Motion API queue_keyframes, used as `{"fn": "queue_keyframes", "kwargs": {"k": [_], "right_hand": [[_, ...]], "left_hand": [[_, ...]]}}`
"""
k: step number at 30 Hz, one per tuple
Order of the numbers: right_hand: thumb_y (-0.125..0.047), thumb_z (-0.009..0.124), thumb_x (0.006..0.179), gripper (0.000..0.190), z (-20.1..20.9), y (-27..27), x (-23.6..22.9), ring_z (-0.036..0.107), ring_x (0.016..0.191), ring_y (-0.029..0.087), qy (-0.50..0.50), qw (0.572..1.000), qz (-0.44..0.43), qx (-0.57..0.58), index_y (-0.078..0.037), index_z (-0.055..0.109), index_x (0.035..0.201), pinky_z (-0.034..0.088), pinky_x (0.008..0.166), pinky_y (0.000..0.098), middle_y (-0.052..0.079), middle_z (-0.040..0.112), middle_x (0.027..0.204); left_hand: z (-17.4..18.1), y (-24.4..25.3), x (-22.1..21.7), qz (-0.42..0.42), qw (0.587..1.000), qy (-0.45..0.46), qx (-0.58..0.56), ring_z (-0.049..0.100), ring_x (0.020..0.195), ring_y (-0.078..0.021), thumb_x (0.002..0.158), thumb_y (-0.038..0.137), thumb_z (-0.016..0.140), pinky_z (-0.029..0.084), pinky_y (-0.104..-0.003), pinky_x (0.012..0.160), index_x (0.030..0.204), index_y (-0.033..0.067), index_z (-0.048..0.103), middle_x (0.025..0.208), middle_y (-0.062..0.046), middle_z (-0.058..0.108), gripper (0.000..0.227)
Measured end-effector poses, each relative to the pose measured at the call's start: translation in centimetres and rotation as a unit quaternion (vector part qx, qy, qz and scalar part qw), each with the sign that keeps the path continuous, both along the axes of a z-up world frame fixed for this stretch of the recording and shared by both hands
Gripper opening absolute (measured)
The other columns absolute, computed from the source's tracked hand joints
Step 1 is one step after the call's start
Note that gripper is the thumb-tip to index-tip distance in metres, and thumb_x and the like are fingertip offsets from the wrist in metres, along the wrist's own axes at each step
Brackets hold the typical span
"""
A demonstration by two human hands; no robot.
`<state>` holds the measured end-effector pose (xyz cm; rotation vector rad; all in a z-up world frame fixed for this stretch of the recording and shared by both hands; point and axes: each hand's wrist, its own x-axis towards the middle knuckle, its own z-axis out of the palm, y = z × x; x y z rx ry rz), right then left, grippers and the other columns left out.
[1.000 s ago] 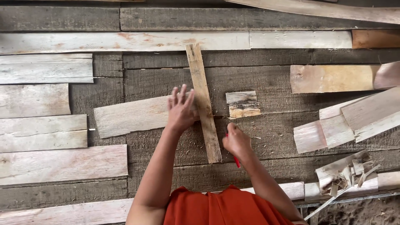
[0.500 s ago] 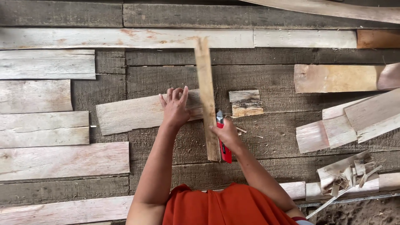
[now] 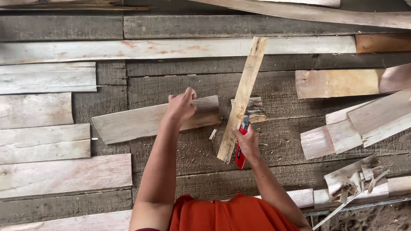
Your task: The person uses a red utility knife to trim and shape wooden planks on a workbench. They repeatedly position planks, cut edges, and place trimmed pieces into a wooden frame, continuing the process across multiple planks.
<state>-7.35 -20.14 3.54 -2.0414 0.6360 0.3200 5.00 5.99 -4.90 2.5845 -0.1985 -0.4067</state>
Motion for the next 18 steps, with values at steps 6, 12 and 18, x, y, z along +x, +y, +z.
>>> {"fn": "queue_keyframes", "kwargs": {"k": [6,12,18], "right_hand": [[-0.032,0.077,0.091,0.041,-6.1,-2.5,0.7,0.056,0.06,0.013,-0.048,0.998,0.017,0.03,-0.002,0.066,0.118,0.049,0.061,0.0343,0.003,0.061,0.07],[-0.028,0.078,0.09,0.046,-10.7,-3.7,0.6,0.051,0.06,0.017,-0.104,0.994,0.035,-0.003,0.006,0.066,0.119,0.045,0.059,0.0362,0.008,0.058,0.067],[-0.022,0.071,0.096,0.034,-1.1,-1.6,1.1,0.065,0.06,0.024,-0.12,0.99,0.034,-0.073,0.0,0.067,0.12,0.054,0.056,0.035,0.016,0.067,0.074]], "left_hand": [[17.7,-2.3,2.9,0.094,0.968,-0.178,-0.152,0.071,0.102,-0.0384,0.096,0.002,0.057,0.051,-0.047,0.095,0.123,0.0061,0.064,0.113,-0.021,0.071,0.029],[21.0,-0.8,1.8,0.331,0.857,-0.166,-0.358,0.064,0.117,-0.0466,0.104,0.014,0.055,0.048,-0.065,0.1,0.141,0.0011,0.047,0.124,-0.029,0.063,0.04],[5.2,0.6,-2.0,0.452,0.758,-0.093,-0.462,0.058,0.119,-0.0306,0.095,0.006,0.065,0.046,-0.049,0.102,0.136,-0.0061,0.049,0.124,-0.025,0.061,0.046]]}}
